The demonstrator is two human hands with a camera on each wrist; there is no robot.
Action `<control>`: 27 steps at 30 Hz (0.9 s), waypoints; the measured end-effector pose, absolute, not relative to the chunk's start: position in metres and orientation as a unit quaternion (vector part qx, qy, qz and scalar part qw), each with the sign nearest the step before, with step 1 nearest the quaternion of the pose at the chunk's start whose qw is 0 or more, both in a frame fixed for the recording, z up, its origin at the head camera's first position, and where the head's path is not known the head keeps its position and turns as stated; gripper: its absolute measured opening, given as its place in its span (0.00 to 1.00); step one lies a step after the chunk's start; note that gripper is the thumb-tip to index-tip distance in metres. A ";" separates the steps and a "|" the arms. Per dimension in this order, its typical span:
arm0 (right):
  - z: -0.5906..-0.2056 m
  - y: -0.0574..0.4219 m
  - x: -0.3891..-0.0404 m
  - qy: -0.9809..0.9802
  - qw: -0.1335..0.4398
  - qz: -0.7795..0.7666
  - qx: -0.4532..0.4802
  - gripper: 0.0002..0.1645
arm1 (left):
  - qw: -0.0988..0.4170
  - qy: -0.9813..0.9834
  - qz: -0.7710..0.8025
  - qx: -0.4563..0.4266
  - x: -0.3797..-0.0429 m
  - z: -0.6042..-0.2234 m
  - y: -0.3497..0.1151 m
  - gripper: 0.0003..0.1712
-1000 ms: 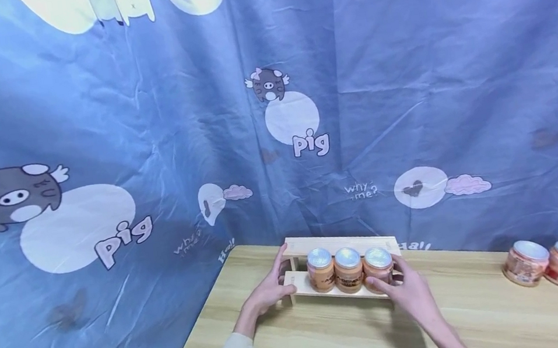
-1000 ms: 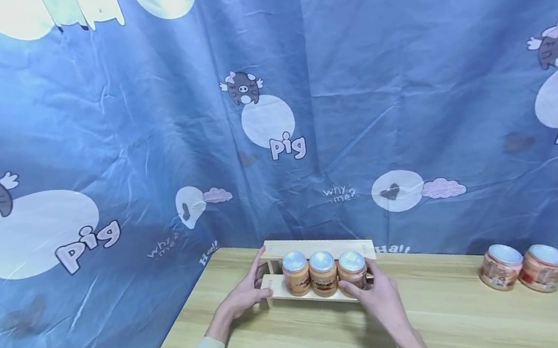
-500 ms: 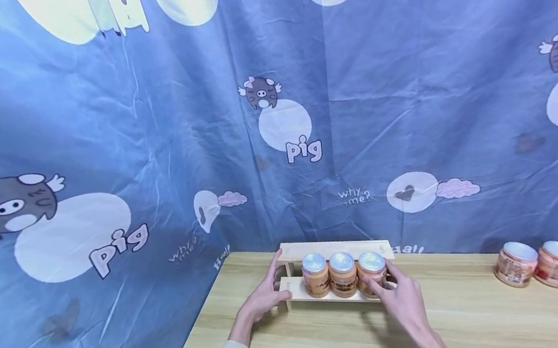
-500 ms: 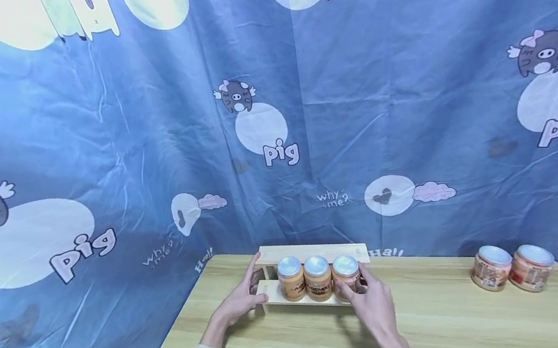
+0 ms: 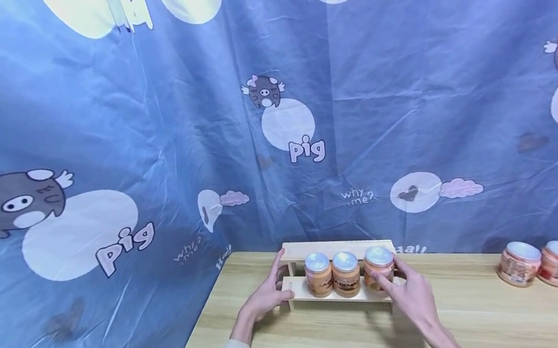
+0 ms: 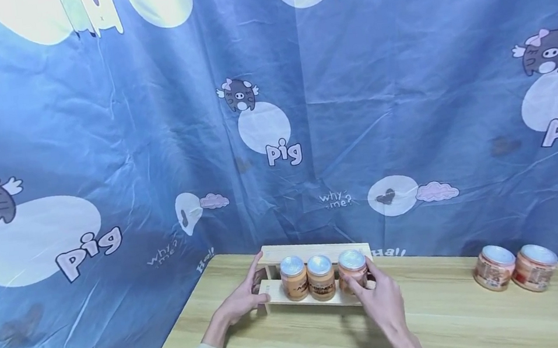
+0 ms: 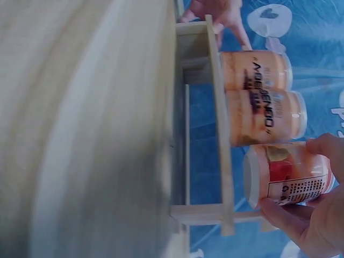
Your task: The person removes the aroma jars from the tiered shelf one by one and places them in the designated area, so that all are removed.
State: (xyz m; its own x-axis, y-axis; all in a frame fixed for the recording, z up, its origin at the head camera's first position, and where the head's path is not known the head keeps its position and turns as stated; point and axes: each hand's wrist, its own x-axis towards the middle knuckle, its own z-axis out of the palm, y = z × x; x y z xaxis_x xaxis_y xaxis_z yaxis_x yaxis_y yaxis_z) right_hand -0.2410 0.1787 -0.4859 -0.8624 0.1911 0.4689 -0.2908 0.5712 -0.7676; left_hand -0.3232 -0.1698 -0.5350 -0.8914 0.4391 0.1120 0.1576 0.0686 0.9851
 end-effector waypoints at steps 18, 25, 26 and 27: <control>-0.447 0.244 -0.242 -0.832 0.276 0.481 -0.001 0.43 | 0.123 0.709 0.665 0.199 -0.329 -0.533 -0.168 0.67; -0.453 0.268 -0.245 -0.834 0.271 0.478 -0.054 0.45 | 0.123 0.706 0.668 0.198 -0.328 -0.538 -0.169 0.67; -0.454 0.272 -0.246 -0.834 0.272 0.475 -0.065 0.45 | 0.123 0.706 0.668 0.199 -0.328 -0.538 -0.169 0.67; -0.456 0.276 -0.247 -0.832 0.275 0.477 -0.069 0.44 | 0.123 0.707 0.668 0.199 -0.328 -0.538 -0.168 0.67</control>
State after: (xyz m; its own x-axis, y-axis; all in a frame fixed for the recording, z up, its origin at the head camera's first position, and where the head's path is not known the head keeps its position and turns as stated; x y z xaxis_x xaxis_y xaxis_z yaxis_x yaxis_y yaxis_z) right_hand -0.2472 0.2756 -0.4559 -0.8392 0.3771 0.3918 -0.1479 0.5350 -0.8318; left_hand -0.3278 -0.1685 -0.5377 -0.8911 0.4445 0.0921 0.1173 0.0295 0.9927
